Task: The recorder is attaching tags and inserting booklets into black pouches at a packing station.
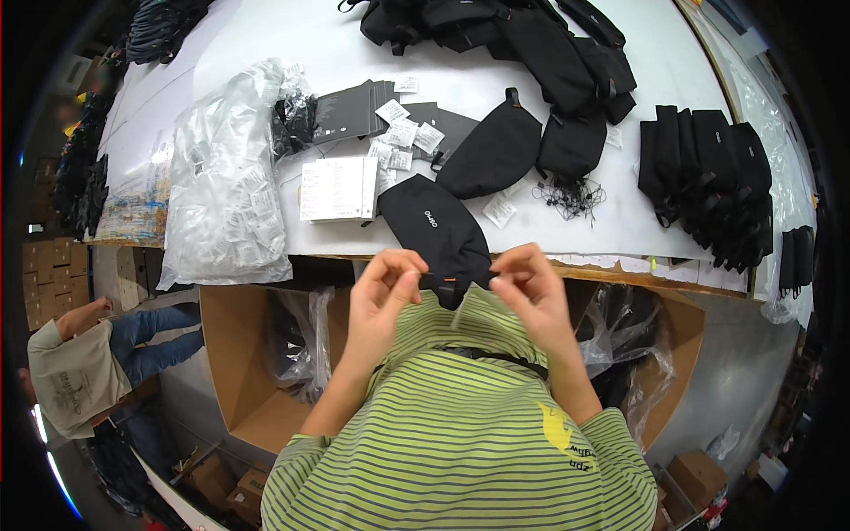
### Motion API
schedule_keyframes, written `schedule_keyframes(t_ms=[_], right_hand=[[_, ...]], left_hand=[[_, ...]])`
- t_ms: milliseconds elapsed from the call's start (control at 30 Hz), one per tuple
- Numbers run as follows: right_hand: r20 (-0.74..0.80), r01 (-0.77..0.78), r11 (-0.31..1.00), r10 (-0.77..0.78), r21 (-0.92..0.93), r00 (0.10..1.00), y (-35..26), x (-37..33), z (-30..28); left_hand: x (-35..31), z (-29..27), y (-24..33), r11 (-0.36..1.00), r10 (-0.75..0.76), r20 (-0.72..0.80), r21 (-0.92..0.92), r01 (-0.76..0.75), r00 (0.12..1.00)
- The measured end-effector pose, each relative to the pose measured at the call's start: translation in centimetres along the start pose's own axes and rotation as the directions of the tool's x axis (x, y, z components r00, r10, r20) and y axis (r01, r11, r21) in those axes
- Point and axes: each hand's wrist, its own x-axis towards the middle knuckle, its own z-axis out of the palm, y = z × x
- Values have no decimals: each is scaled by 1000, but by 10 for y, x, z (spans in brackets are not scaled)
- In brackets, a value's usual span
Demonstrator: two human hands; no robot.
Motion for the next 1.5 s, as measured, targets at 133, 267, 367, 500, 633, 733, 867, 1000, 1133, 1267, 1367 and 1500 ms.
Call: schedule_keyframes(t_ms=[133, 267, 367, 500, 633, 733, 867, 1000, 1133, 1267, 1367, 1500], right_hand=[[36, 24, 974, -33, 225, 999, -10, 2, -20], [18, 50, 943, -60, 330, 998, -14, 6, -20], [-6, 19, 947, -18, 321, 1000, -13, 5, -16], [-46, -11, 943, 28, 333, 999, -7, 6, -7], [-80, 0, 940, 29, 341, 996, -7, 4, 2], [-90, 11, 943, 20, 332, 996, -7, 4, 2], [-48, -45, 919, 70, 393, 996, -5, 4, -3], [-65, -57, 912, 90, 405, 994, -5, 4, 0], [-138, 61, 976, -33, 210, 990, -6, 5, 2], [106, -21, 950, -13, 311, 994, -11, 3, -13], [208, -105, 972, 60, 209, 976, -15, 2, -18], [312, -90, 995, 97, -38, 945, -15, 13, -31]], left_hand=[[6, -8, 9, 905, -66, 281, -387, 176, 958], [9, 12, 19, 969, -112, 240, -188, 159, 964], [10, 31, 28, 995, -86, 175, -28, 92, 981], [14, 46, 23, 983, 14, 130, 179, -38, 991], [15, 49, 15, 957, 50, 98, 280, -76, 994], [14, 49, 15, 932, 83, 110, 344, -116, 990], [13, 52, 15, 964, 18, 95, 261, -43, 995], [14, 52, 13, 969, 23, 68, 244, -38, 997], [12, 51, 15, 886, 120, 87, 440, -146, 989], [17, 39, 14, 851, 224, 236, 424, -308, 945], [22, 28, 12, 933, 37, 404, 315, -177, 914], [13, 23, 14, 840, -52, 497, 491, -231, 866]])
